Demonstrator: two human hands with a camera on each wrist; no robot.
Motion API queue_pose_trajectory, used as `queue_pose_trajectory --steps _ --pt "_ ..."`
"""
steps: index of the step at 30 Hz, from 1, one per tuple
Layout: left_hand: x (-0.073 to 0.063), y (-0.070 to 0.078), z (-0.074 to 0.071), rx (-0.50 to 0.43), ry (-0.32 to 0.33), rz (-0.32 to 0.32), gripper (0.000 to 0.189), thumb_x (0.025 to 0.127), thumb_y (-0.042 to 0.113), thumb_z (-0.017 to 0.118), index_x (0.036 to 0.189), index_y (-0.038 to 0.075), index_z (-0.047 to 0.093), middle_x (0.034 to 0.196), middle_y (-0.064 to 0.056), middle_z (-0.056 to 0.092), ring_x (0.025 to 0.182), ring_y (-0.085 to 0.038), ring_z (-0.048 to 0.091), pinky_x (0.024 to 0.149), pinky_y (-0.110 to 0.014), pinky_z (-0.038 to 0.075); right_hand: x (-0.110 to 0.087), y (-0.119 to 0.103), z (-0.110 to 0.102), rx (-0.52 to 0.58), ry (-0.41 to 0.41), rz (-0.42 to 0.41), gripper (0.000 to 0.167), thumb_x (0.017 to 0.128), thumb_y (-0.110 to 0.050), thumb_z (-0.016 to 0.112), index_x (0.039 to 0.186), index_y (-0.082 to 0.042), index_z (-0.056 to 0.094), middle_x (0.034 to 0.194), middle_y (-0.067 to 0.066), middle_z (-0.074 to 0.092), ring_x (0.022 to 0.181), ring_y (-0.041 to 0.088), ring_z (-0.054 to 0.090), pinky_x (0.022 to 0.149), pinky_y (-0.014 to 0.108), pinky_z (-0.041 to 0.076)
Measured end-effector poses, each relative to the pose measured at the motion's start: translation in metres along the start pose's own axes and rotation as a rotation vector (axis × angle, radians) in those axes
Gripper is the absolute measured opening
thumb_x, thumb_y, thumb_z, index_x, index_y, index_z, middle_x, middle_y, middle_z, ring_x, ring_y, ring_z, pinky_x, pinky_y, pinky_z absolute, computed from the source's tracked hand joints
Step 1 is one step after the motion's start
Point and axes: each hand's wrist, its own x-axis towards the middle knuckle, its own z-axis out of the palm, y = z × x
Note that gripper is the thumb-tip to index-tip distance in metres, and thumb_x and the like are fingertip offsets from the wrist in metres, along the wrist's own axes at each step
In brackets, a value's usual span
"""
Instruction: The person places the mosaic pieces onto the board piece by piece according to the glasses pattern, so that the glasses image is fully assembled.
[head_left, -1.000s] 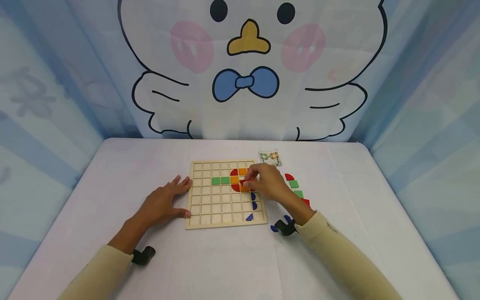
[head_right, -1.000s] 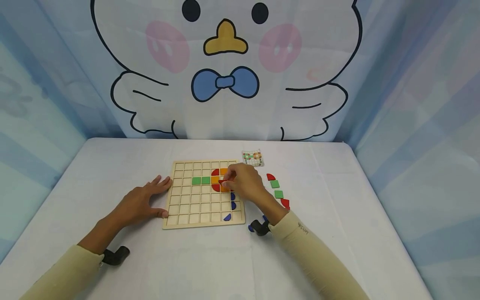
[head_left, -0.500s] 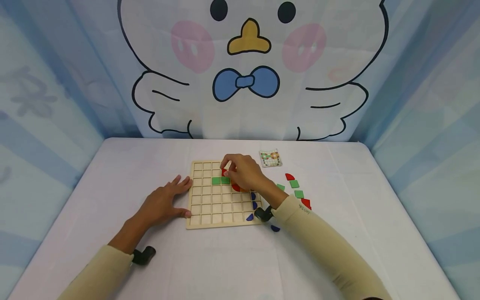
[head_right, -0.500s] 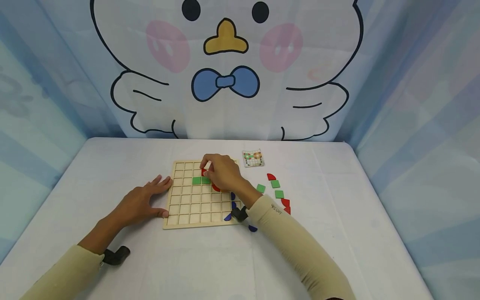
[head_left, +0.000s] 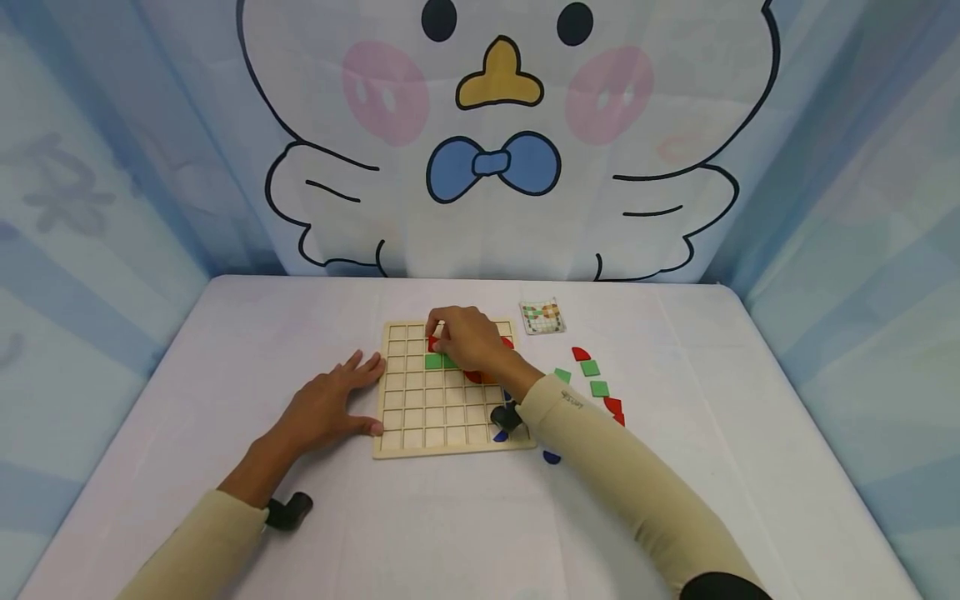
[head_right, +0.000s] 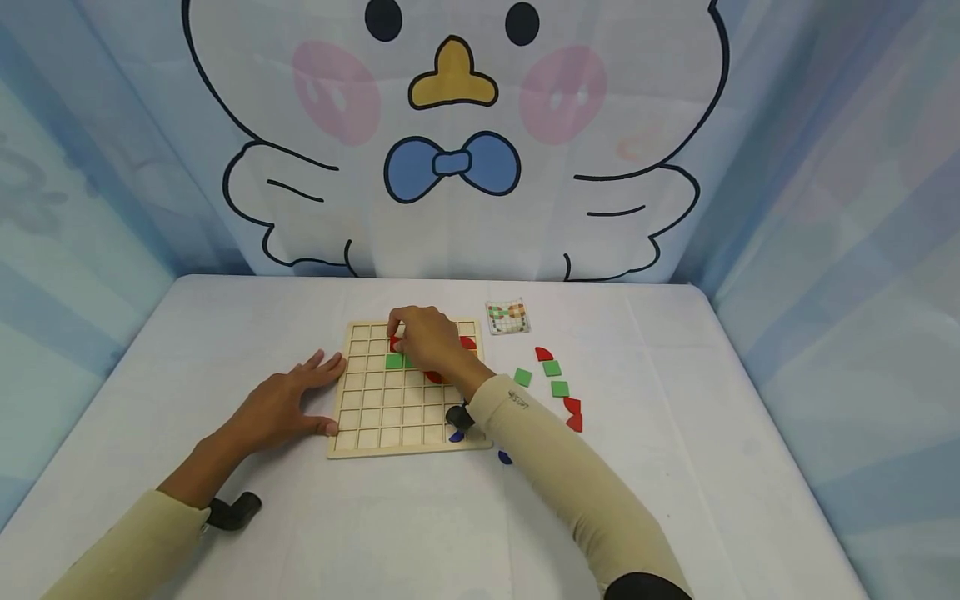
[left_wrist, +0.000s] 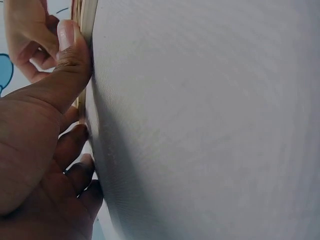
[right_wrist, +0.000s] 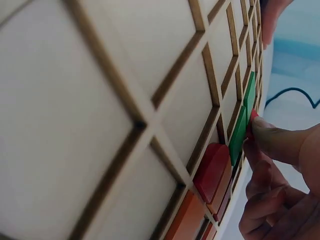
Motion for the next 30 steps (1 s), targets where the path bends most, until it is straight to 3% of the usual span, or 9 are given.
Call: queue_pose_trajectory --steps 9,14,18,23,30 --pt "0.0 0.002 -0.001 0.002 0.007 0.001 0.107 0.077 0.046 0.092 0.165 0.015 0.038 0.173 -0.013 0.033 0.156 -0.053 0.033 0.121 -0.074 0.033 0.006 -0.008 0.004 -0.08 0.037 0.065 0.009 0.094 -0.02 0.084 0.098 -0.023 0.077 0.084 -0.006 0.071 0.074 0.015 0.066 0.062 0.032 0.053" --pt "0.0 0.002 -0.001 0.004 0.009 0.004 0.107 0.077 0.047 0.092 0.165 0.015 0.039 0.173 -0.013 0.034 0.155 -0.054 0.034 0.12 -0.075 0.033 0.005 -0.009 0.004 -0.116 0.056 0.079 0.003 0.094 -0.02 0.083 0.096 -0.023 0.082 0.093 -0.005 0.078 0.083 0.018 0.069 0.066 0.036 0.056" --pt "0.0 0.003 -0.001 0.001 0.006 -0.002 0.107 0.078 0.047 0.092 0.165 0.015 0.038 0.173 -0.013 0.033 0.156 -0.052 0.032 0.121 -0.075 0.032 0.002 -0.006 0.002 -0.092 0.053 0.069 0.007 0.096 -0.019 0.082 0.1 -0.023 0.084 0.101 -0.005 0.08 0.088 0.018 0.071 0.068 0.035 0.057" --pt "0.0 0.004 -0.001 0.002 0.005 -0.004 0.107 0.078 0.048 0.091 0.165 0.016 0.038 0.173 -0.012 0.033 0.158 -0.05 0.031 0.122 -0.075 0.031 -0.005 0.002 -0.005 -0.01 0.061 0.057 0.01 0.094 -0.018 0.083 0.104 -0.021 0.082 0.098 -0.002 0.079 0.089 0.018 0.071 0.066 0.031 0.056" --pt "-0.001 0.005 -0.001 -0.002 0.016 0.001 0.107 0.077 0.045 0.092 0.164 0.014 0.039 0.172 -0.011 0.035 0.159 -0.048 0.03 0.122 -0.075 0.031 -0.021 0.021 -0.019 0.034 0.073 0.093 0.014 0.095 -0.019 0.083 0.108 -0.021 0.08 0.098 -0.002 0.077 0.095 0.02 0.069 0.077 0.035 0.056"
